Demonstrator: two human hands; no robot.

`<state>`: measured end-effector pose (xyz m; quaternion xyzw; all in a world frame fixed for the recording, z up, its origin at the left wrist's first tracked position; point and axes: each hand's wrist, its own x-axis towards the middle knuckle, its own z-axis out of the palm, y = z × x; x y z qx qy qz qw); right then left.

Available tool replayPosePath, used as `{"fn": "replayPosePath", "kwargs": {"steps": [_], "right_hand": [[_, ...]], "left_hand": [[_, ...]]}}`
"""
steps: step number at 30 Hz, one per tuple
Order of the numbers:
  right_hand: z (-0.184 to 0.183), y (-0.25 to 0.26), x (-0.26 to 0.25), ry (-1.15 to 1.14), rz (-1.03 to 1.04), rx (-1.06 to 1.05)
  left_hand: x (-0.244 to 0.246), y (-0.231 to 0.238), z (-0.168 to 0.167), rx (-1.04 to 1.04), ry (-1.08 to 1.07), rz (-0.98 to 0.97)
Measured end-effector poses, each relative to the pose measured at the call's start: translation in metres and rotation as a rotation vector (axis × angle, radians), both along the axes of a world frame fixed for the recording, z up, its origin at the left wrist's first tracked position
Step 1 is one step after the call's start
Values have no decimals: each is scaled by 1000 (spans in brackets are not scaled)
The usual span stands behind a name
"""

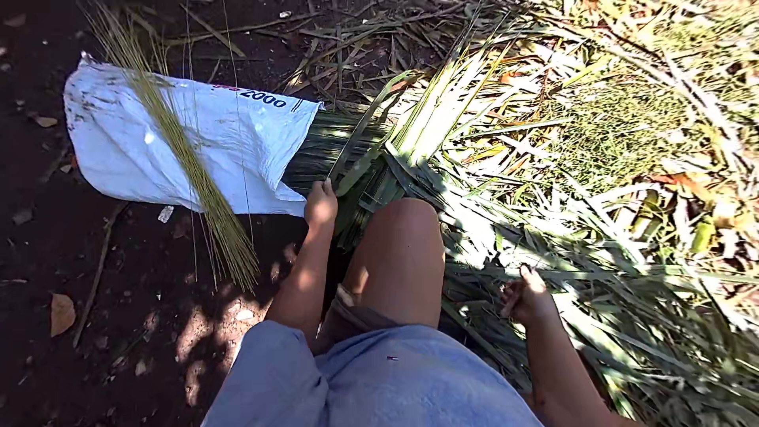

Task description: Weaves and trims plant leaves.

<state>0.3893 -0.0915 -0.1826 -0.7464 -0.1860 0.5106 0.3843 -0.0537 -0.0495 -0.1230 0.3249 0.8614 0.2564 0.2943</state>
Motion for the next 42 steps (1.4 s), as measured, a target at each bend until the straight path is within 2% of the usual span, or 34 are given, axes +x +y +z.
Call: {"fn": "replayPosePath", "kwargs": {"steps": [4,6,8,10,14,19,30,42], "right_hand": [[48,8,-35,-37,94,226],[78,12,-49,-51,241,408],[100,13,-57,-106,452,604],[119,11,-68,-127,565,755],[147,5,-84,-208,678,801],[153,2,-79,-276,654,732],[129,0,-69,-214,655,702],[136,6,-70,-290,619,762]], "left_hand": [[24,-1,48,309,-254,58],[49,0,68,458,-528,64],[78,-5,92,473,-869,-1],[111,-8,110,419,-1028,-106],[169,-13,122,302,-1035,-347],[208,-24,121,254,-1031,-512],[214,-26,129,223,-1205,-367],[211,-36,134,121,-1265,-325]]}}
